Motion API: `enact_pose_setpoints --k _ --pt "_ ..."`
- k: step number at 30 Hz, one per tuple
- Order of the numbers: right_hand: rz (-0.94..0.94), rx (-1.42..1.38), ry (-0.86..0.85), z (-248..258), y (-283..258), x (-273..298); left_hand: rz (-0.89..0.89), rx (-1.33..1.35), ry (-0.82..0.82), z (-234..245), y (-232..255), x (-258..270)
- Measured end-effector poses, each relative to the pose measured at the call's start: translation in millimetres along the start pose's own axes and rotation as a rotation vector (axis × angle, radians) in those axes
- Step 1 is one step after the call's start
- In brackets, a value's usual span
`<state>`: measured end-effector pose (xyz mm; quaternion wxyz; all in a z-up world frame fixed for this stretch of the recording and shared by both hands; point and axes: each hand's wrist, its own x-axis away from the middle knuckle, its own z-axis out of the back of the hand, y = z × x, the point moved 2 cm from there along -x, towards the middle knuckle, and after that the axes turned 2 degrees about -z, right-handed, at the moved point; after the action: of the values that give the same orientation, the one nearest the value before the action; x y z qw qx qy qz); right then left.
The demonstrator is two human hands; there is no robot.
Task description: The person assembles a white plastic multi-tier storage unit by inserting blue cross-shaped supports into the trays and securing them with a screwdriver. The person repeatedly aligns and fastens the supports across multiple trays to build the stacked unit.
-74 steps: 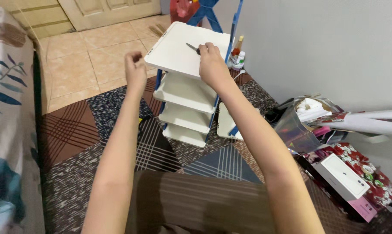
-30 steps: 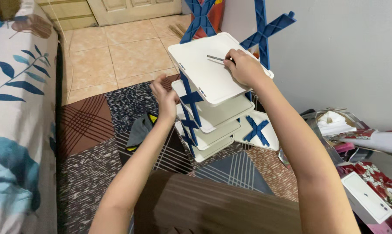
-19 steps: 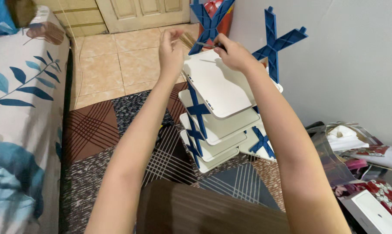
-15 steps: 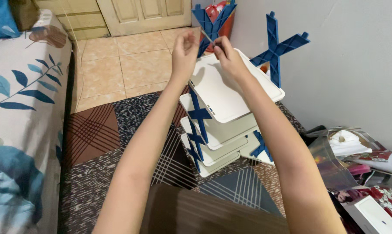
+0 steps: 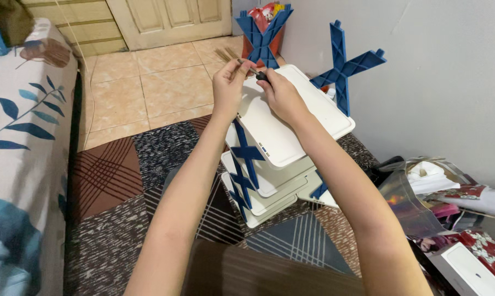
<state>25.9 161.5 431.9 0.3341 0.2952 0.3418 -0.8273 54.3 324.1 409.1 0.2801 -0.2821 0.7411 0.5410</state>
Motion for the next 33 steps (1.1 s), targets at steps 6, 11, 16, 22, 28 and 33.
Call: enact_pose_setpoints --k 6,11,16,22,28,33 --pt "-0.259 -0.334 -0.088 -14.3 21.4 8.7 0.015 0.022 -0.009 -2.6 -0.9 3.3" --pt "-0.407 -0.592 -0.217 -19.3 29.3 3.0 0.03 -0.089 -0.047 1.4 4.9 0.2" --pt "0.016 -0.03 0.068 -1.4 -3.8 4.2 -0.186 -0.505 0.168 6.8 3.8 -0.1" --pt "-0.059 0.317 0.051 12.9 -20.6 13.8 -0.166 -0.887 0.285 21.8 -25.7 -8.6" --pt "-0.126 0.379 -0.009 19.6 -8.5 18.7 0.13 -0.608 0.221 29.1 -60.2 -3.0" --pt "-0.03 0.361 0.028 19.2 -6.1 17.3 0.207 -0.175 0.38 33.6 -90.3 0.9"
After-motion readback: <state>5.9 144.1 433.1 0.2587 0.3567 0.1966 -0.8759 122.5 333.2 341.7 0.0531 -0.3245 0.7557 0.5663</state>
